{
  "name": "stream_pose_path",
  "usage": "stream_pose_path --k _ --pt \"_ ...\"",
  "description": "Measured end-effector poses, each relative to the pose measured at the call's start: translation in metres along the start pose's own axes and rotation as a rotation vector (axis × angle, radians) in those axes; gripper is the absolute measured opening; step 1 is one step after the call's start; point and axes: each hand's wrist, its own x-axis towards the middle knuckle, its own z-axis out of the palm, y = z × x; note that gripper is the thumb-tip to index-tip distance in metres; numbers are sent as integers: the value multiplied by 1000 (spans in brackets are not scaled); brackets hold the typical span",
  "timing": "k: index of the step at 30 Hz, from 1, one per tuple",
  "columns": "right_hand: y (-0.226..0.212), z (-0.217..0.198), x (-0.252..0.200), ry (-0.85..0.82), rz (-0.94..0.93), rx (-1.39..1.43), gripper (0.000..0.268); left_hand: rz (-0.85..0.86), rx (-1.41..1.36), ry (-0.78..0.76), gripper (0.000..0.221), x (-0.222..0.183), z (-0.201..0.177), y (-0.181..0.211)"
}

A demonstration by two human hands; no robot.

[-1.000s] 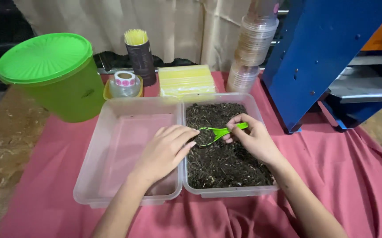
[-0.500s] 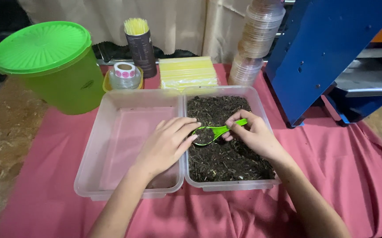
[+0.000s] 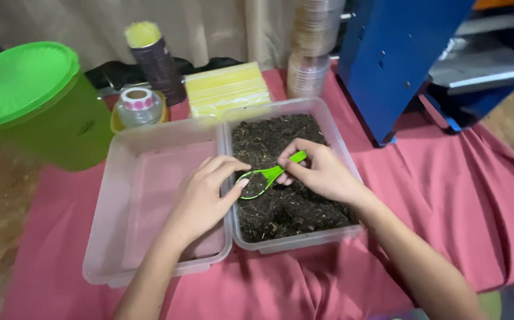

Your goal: Sorting through dried tea leaves in a container to remove debris or specific pieces using a spoon and fingers

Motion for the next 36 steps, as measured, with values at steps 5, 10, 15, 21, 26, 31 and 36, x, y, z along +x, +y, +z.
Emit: stream_pose_path --k 5,10,15,21,26,31,36 --pt "4 1 -1 -17 -5 38 14 19 159 -17 21 3 15 6" --pt "2 2 -1 -33 -16 31 14 25 162 26 18 11 28 5" --pt "0 1 0 -19 2 27 15 -12 153 45 12 13 33 7" --pt "1 1 0 -11 32 28 17 -22 145 68 11 10 31 9" --pt "-7 0 -3 -12 38 1 16 -14 165 70 10 9 36 11" --pt "-9 1 -5 -14 29 3 16 -14 220 44 10 7 42 7" --pt "-10 1 -5 -8 4 -1 16 24 229 56 8 7 45 3"
